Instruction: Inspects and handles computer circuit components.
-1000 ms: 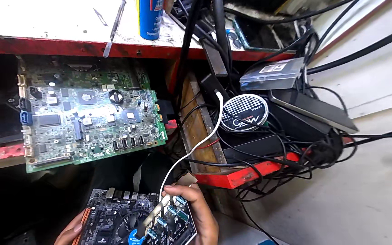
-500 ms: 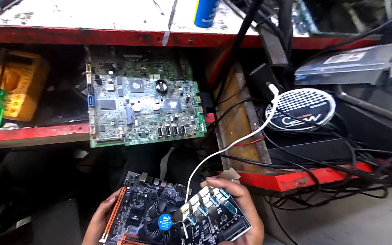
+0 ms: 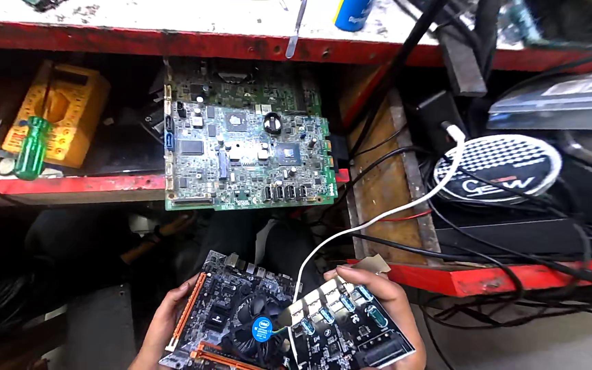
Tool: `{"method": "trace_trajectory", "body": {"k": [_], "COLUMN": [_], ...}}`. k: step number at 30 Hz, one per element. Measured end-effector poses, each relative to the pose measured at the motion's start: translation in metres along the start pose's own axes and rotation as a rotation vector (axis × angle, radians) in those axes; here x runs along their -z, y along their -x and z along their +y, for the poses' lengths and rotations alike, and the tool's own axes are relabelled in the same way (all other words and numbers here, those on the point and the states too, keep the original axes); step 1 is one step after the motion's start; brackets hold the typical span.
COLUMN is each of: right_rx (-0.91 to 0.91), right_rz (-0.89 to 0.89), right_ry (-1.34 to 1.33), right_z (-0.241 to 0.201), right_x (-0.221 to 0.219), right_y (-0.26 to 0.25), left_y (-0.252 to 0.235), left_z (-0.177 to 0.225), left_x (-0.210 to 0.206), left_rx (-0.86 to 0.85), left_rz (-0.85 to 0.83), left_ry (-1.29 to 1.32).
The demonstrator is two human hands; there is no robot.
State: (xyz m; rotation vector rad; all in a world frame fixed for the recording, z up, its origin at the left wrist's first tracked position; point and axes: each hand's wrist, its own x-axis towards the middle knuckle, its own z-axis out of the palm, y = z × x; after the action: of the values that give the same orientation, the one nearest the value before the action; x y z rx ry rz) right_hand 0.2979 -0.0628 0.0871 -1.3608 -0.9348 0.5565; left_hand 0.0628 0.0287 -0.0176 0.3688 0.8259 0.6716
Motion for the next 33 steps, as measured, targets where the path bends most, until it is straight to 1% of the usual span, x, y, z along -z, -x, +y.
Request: {"method": "trace_trajectory", "body": {"k": [6, 9, 12, 15, 18, 20, 21, 22, 24, 26, 30, 33], "right_rx": [0.014, 0.026, 0.033, 0.021, 0.016, 0.007, 0.003, -0.006, -0.035, -0.083, -0.151, -0.182], "right_rz": [0.001, -0.009, -0.036, -0.062, -0.090, -0.116, -0.125, -0.129, -0.128, -0.127, -0.127, -0.140], "right_ry": [0.073, 0.090, 0.097, 0.130, 0.191, 0.204, 0.204, 0.198, 0.153, 0.087, 0.022, -0.001], "right_z": [0.001, 0.009, 0.020, 0.025, 0.028, 0.029, 0.029, 0.028, 0.025, 0.020, 0.007, 0.000], "right_x": [-0.003, -0.012, -0.021, -0.028, -0.033, -0.036, -0.038, -0.040, -0.043, -0.044, -0.042, -0.044], "right_y": [0.000, -0.001, 0.000, -0.001, -0.001, -0.001, -0.001, -0.001, -0.001, -0.003, -0.005, -0.004], "left_y": [-0.001, -0.001, -0.001, 0.008, 0.017, 0.022, 0.025, 0.031, 0.043, 0.050, 0.055, 0.057], "left_z": [-0.001, -0.001, 0.001, 0.011, 0.022, 0.028, 0.032, 0.037, 0.046, 0.049, 0.053, 0.054], "left_x": [0.004, 0.004, 0.010, -0.001, 0.004, -0.001, -0.008, -0.018, -0.045, -0.065, -0.076, -0.080], "left_rx": [-0.002, -0.024, -0.110, -0.281, -0.445, -0.630, -0.713, -0.756, -0.805, -0.871, -0.937, -0.954], "left_rz": [-0.012, 0.055, 0.122, 0.213, 0.187, 0.138, 0.097, 0.046, -0.093, -0.187, -0.339, -0.391], "left_ry": [-0.014, -0.148, -0.386, -0.734, -1.193, -1.440, -1.469, -1.452, -1.378, -1.306, -1.180, -1.183]}}
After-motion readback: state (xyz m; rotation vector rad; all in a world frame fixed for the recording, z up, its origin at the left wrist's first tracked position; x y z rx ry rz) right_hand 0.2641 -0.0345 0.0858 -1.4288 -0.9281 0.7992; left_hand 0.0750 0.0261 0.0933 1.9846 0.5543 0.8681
